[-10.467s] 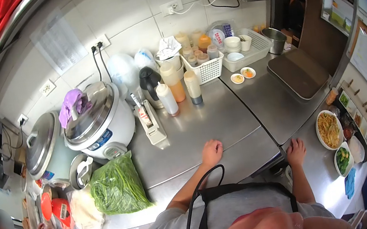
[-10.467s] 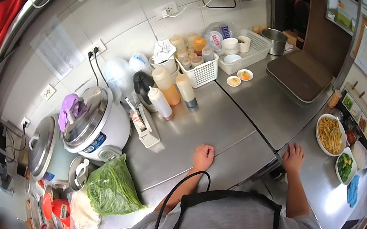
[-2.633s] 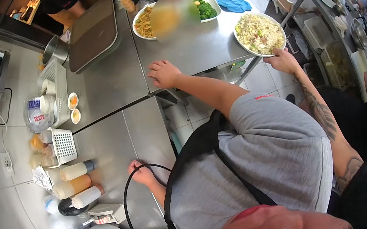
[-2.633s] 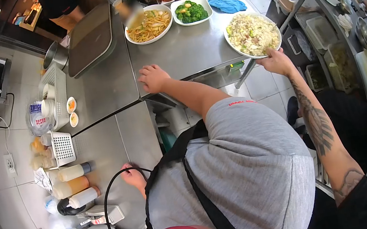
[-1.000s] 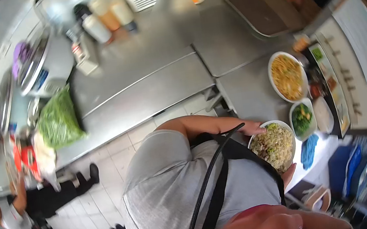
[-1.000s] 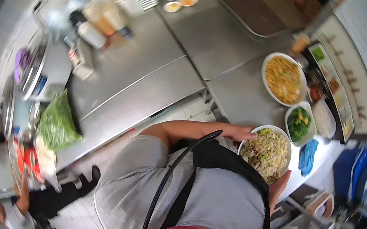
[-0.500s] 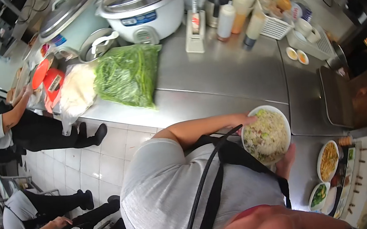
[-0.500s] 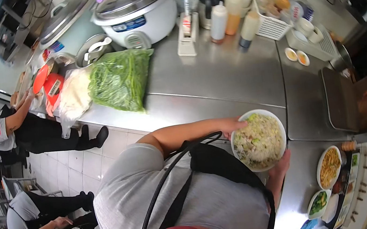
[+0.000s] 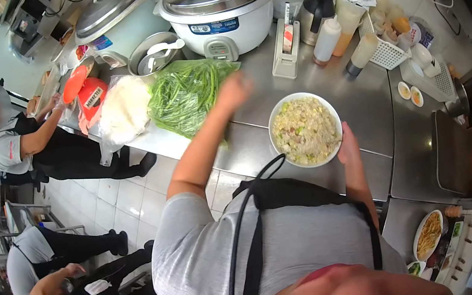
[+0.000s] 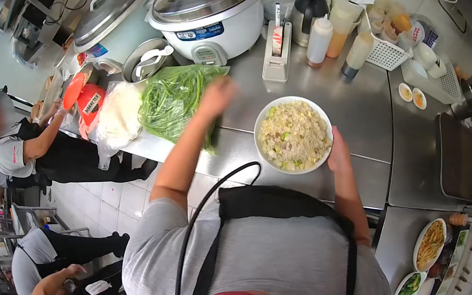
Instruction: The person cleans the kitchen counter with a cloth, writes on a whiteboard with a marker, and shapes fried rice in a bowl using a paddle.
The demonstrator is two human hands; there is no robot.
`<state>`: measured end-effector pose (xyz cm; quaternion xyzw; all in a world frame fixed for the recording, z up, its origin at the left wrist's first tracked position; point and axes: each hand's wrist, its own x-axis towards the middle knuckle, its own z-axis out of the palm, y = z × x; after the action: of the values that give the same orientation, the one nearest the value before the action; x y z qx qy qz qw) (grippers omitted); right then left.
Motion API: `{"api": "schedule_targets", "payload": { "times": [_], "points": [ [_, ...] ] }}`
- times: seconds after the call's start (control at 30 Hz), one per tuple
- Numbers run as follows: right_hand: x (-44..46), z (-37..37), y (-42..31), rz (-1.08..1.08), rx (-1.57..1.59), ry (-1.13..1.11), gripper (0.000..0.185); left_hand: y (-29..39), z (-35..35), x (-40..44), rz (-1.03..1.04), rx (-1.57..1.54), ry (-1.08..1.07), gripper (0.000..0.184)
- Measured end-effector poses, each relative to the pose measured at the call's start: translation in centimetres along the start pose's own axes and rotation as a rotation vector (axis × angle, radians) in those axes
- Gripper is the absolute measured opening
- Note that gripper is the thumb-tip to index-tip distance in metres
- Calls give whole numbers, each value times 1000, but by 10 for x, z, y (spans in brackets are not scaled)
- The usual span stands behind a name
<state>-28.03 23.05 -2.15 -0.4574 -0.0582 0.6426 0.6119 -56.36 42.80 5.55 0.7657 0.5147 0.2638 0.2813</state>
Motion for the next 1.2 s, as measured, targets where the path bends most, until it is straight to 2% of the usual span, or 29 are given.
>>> {"api": "schedule_targets", "payload": {
  "times": [0.03,0.07,0.1,0.13,0.17,0.2,0.27,0.3,0.37,0.43,0.57,0.6,0.7,0.73,0.83,0.9,1.1,1.2],
  "points": [
    [0,0,0,-36,-100,19,41,19,-36,18,-244,57,71,46],
    [-4,1,-4,-76,-199,41,40,0,-55,39,-53,293,316,47],
    [-12,3,-13,-124,-298,64,40,-20,-72,62,-3,462,473,50],
    [-30,8,-23,-150,-400,168,39,-15,-91,72,-141,537,453,54],
    [-44,3,-30,-142,-400,165,38,-20,-103,85,-268,544,425,56],
    [-58,-9,-38,-135,-402,162,37,-40,-107,98,-287,569,440,59],
    [-82,-42,-40,-146,-403,224,36,-45,-113,111,-407,643,325,54],
    [-94,-59,-38,-162,-403,287,35,-51,-113,115,-419,689,258,42],
    [-119,-87,-33,-132,-264,429,34,-82,-112,127,-380,747,262,27],
    [-136,-108,-27,-124,-137,509,34,-84,-115,127,-323,698,276,22],
    [-136,-122,-15,-135,-2,505,33,-60,-141,110,-202,689,319,20],
    [-132,-121,-11,-133,4,493,32,-61,-146,106,-168,772,326,22],
    [-112,-104,-8,-152,-223,459,29,-36,-150,80,-413,1129,187,24],
    [-108,-88,-11,-148,-274,438,28,-28,-156,76,-494,1119,7,26],
    [-104,-59,-20,-147,-413,359,27,-39,-178,80,-589,1030,-11,27],
    [-101,-59,-17,-139,-497,282,27,-34,-192,73,-577,1047,69,28],
    [-102,-62,-11,-83,-504,277,26,-5,-225,38,-530,1083,178,23],
    [-101,-65,-9,-79,-500,266,27,-24,-219,19,-435,1098,349,20]
  ]
}}
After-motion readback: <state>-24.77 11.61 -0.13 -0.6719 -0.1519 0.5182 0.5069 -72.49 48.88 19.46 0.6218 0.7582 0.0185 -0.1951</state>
